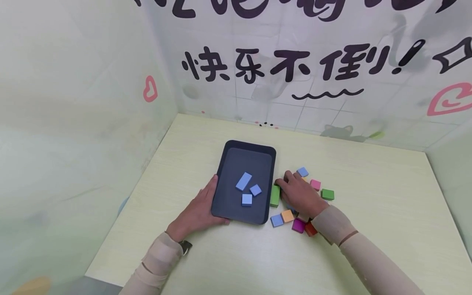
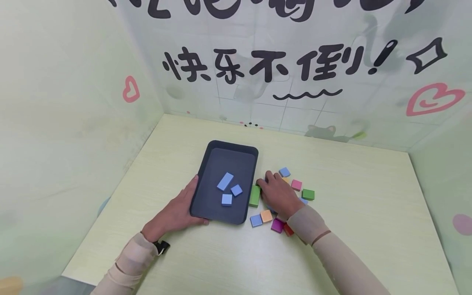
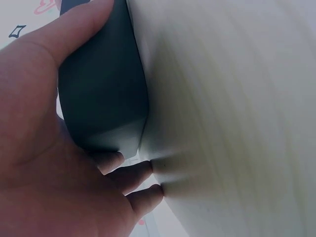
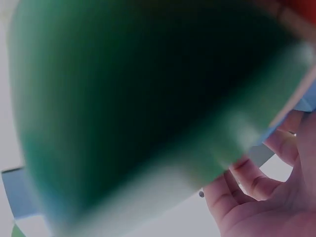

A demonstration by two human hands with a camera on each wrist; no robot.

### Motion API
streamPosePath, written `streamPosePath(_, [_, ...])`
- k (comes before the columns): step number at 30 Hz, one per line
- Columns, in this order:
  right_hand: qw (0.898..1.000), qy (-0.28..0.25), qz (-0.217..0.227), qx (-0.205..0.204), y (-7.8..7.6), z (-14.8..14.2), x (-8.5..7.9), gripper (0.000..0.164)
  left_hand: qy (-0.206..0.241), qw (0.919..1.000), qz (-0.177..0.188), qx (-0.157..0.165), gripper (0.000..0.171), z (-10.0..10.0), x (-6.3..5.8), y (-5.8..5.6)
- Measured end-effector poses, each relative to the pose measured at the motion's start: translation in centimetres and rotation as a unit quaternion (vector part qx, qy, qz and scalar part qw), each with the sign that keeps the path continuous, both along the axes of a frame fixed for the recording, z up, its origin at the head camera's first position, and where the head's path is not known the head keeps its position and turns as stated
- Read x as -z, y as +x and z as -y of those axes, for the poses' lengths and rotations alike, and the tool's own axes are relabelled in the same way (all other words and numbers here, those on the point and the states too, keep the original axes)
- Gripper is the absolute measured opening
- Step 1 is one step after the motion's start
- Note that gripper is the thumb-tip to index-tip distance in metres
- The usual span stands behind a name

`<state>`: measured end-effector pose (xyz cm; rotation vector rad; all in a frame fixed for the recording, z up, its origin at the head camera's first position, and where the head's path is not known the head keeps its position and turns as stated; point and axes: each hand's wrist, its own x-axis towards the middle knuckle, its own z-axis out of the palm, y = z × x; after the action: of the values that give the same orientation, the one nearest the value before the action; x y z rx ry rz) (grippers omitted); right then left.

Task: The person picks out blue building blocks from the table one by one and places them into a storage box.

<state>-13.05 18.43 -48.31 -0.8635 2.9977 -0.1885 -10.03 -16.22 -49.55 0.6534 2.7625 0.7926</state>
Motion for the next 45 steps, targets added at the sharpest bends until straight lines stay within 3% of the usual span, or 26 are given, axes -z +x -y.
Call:
streamPosePath(8, [0.999,-0.041,0.019,0.003,-0.2,-0.3,0.0,0.025,-0.002,1.0000,0.000,0.002,0.135,0.0,0.0,0.0])
streamPosePath(15, [0.998,-0.065,-0.014,-0.008,-0.6,-0.4,-0.3,0.026,0.001,1.0000,-0.004,0.004,0.136,0.1,0.0,0.0])
streamPosePath(25, [0.995,-0.067,-0.076,-0.015,-1.4,0.5,-1.8,0.024,0.005,1.0000,-0.006,0.004,0.134,0.1,-0.1,0.0])
streamPosePath(33, [0.997,-0.036,-0.066,-0.012,-2.1,2.5,-2.6,0.022,0.005,1.0000,0.002,0.004,0.135,0.1,0.0,0.0])
streamPosePath(38, [0.996,-0.035,-0.065,-0.046,-2.1,4.8,-2.7,0.021,0.004,1.0000,-0.001,0.004,0.134,0.1,0.0,0.0])
streamPosePath(45, [0.985,-0.022,-0.092,-0.144,-1.1,9.4,-2.4,0.021,0.004,1.0000,-0.002,0.005,0.133,0.2,-0.1,0.0])
